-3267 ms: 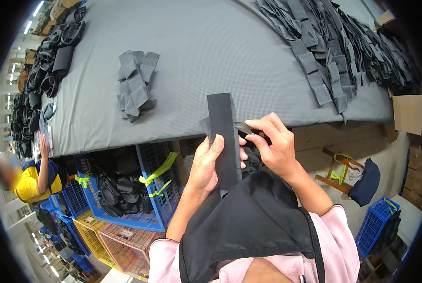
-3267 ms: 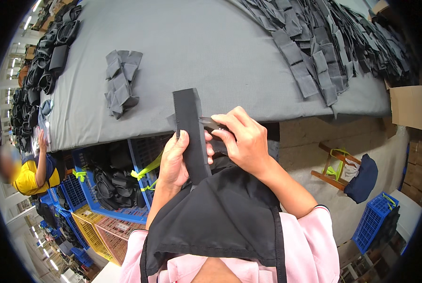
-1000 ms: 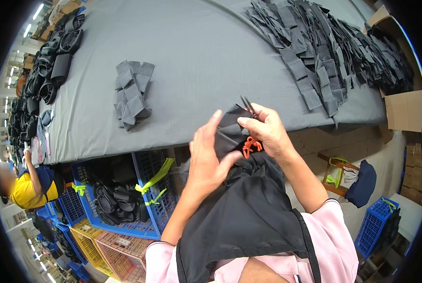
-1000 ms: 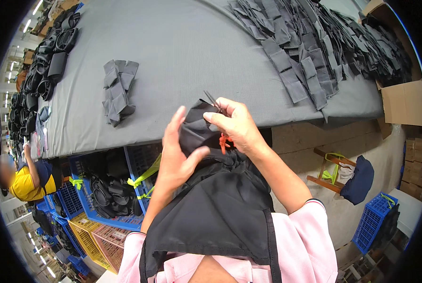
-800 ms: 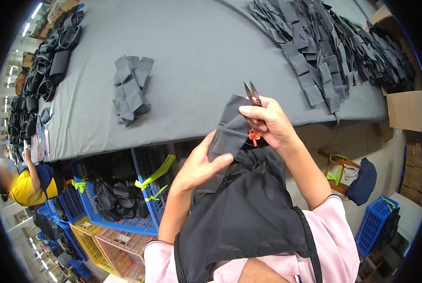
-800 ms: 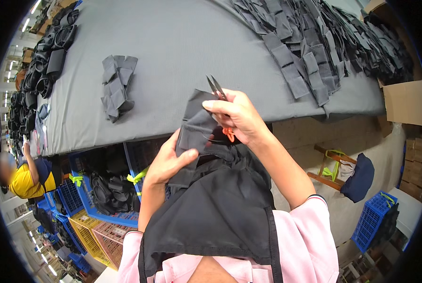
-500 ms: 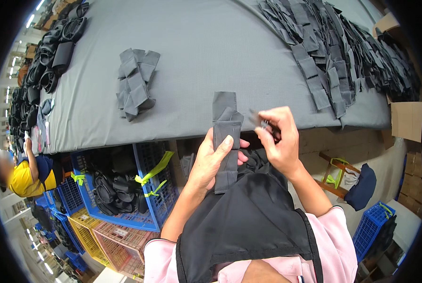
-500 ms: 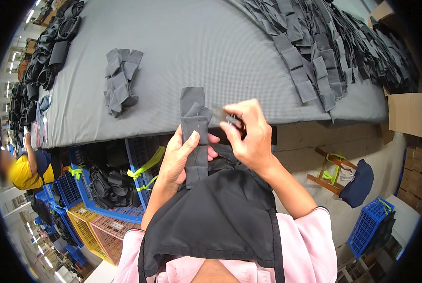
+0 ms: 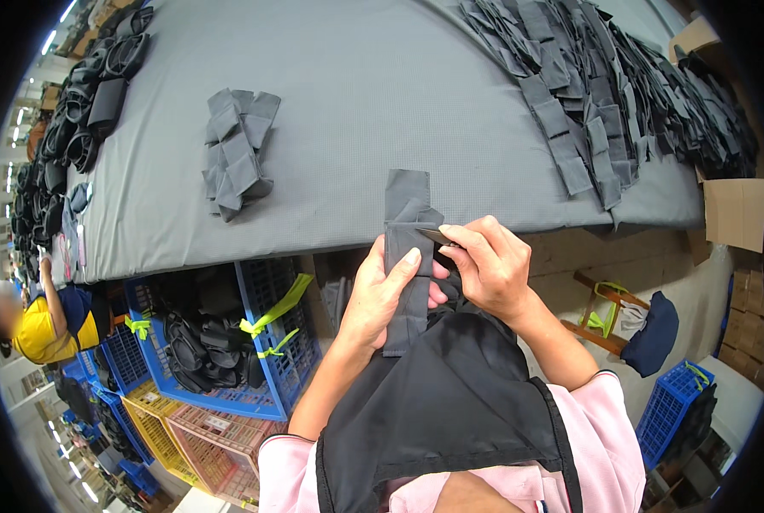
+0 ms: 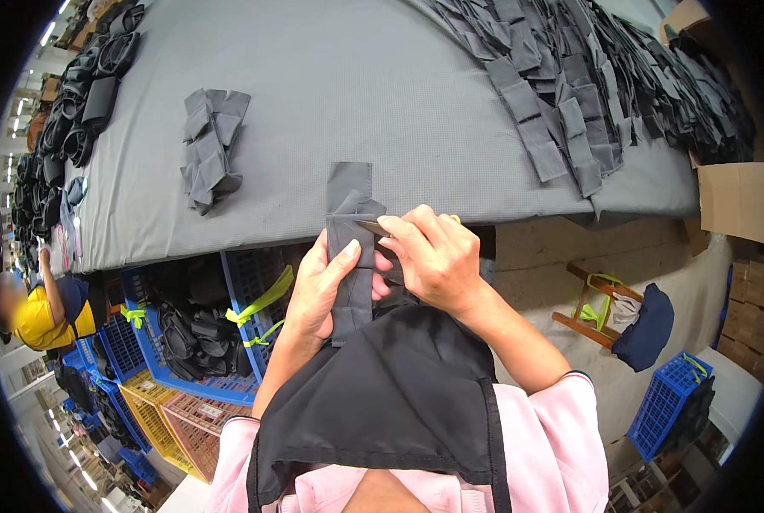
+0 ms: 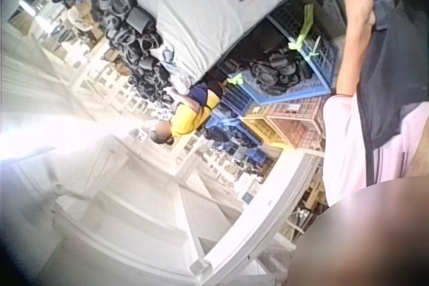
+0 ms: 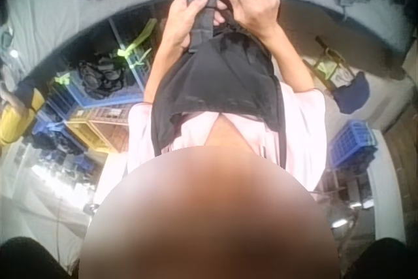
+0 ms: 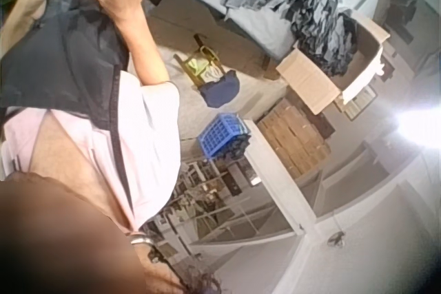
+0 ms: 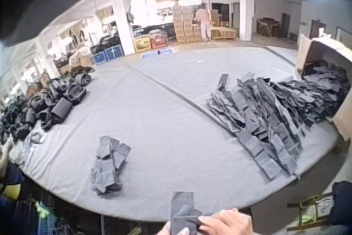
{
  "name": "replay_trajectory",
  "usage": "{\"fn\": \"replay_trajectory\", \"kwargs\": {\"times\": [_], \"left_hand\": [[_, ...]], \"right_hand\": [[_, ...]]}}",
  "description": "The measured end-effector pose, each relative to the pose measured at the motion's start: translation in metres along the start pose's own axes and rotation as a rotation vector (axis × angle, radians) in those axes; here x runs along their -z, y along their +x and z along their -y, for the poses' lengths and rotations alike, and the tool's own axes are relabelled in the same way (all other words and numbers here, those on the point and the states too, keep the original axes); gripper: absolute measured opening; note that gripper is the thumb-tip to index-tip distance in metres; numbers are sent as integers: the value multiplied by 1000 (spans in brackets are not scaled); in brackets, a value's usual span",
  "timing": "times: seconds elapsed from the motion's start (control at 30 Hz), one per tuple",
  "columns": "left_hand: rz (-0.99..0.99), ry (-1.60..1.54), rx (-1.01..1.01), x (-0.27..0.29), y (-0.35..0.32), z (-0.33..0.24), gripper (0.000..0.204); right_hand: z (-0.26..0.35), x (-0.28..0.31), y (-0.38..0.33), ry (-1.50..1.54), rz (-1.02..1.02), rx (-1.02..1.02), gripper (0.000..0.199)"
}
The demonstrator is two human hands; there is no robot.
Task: Cutting and trimming fabric or foam strips using hand shears.
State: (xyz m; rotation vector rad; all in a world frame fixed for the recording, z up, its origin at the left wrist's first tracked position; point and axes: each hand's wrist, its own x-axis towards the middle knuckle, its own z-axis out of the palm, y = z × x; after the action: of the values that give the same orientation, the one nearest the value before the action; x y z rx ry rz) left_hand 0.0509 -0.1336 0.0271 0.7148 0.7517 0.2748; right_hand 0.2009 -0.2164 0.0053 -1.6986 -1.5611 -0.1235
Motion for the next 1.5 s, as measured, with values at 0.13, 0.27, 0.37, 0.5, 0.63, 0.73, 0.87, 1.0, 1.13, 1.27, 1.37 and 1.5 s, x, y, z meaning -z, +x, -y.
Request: {"fn": "replay_trajectory", "kwargs": {"times": [0.13,0.27,0.37,0.5,0.63,0.73,0.87,1.0,1.13,1.27,1.37,1.5], "left_hand": [[45,-17,-4,3,1,2,33],[91,-93,-3,4,-2,4,40],[74,-117,11,3,-3,4,41],[67,-83,-1,2,-3,4,42],[92,-79,3,3,-2,6,43],[114,-54,23,3,-3,5,45],[129,-24,22,1,-3,6,47],[127,-28,18,-1,-5,5,46],[115,-43,15,0,-5,8,44],[130,-54,19,2,-3,10,41],[111,-59,35,2,-3,11,41],[120,-59,28,3,-2,13,42]], "right_hand": [[2,-2,-1,124,-98,-79,29],[5,-2,1,106,-79,-86,31],[7,-2,3,56,-48,-48,34],[8,-1,3,-35,5,-11,36],[7,0,4,-5,10,18,36],[8,-1,5,38,18,8,35],[8,-5,5,110,-11,-16,34],[8,-7,2,38,-34,7,35],[12,-5,0,21,-11,10,37],[11,-9,-2,-23,-25,23,33],[10,-11,-4,-49,-47,47,28],[11,-11,-4,-44,-58,41,26]]}}
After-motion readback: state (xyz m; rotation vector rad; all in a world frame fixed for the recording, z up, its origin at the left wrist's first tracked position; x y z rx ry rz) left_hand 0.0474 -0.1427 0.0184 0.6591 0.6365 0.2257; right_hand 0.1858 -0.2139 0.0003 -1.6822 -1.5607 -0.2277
